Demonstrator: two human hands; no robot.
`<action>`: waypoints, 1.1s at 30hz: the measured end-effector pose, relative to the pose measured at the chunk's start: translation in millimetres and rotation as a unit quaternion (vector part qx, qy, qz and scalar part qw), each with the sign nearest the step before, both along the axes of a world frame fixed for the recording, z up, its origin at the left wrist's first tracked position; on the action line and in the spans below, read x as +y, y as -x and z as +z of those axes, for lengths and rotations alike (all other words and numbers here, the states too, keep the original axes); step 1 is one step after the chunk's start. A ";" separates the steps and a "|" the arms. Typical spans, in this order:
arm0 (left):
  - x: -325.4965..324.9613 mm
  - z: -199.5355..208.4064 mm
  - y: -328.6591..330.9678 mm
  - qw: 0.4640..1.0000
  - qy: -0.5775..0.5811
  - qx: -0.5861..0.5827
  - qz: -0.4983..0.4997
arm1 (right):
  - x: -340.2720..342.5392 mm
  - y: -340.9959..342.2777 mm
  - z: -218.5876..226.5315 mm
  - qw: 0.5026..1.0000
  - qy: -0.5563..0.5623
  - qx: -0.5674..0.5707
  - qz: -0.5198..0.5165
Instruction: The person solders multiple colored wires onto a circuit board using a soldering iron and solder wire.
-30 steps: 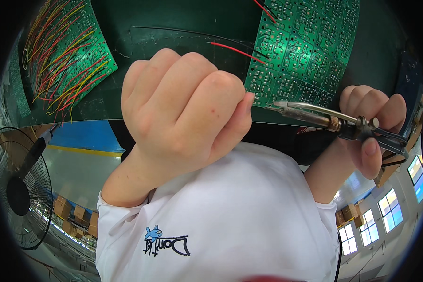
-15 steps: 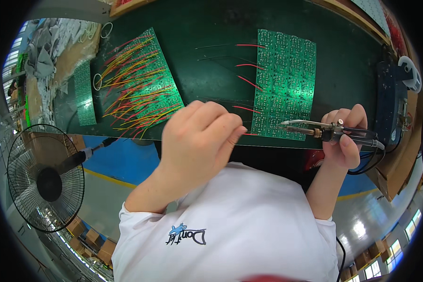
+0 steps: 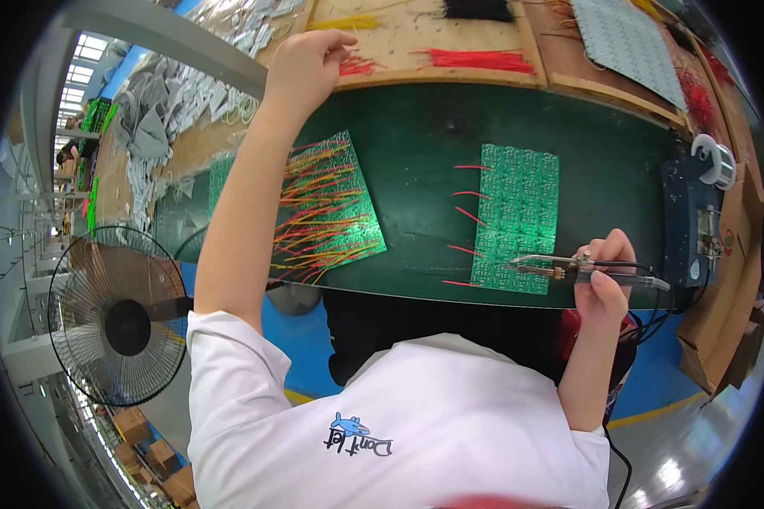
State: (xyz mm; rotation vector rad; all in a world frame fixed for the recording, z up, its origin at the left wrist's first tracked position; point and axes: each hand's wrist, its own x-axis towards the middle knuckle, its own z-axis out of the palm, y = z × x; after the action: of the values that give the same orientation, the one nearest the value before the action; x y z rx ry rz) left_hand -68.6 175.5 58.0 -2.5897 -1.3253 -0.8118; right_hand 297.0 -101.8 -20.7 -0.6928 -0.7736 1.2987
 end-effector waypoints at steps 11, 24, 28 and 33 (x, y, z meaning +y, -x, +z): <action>128.1 -18.7 -142.6 0.992 0.087 -0.055 -0.077 | 1.4 3.6 5.7 0.999 0.042 0.030 -0.004; 146.9 -6.5 15.7 0.971 0.164 0.170 0.034 | 7.1 -2.8 8.5 0.996 0.045 0.078 -0.008; 138.5 -17.3 10.5 0.969 0.144 0.183 0.077 | 7.1 -3.8 7.5 0.996 0.053 0.076 -0.004; 138.3 -18.4 5.6 0.976 0.070 0.204 0.036 | 4.7 -3.6 7.1 0.995 0.063 0.075 -0.017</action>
State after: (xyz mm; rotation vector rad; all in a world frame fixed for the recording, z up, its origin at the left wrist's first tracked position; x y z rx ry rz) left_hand -74.2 313.8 39.6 -2.5979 -1.3754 -0.1604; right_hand 300.6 -97.2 -13.5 -0.6973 -0.5602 1.3598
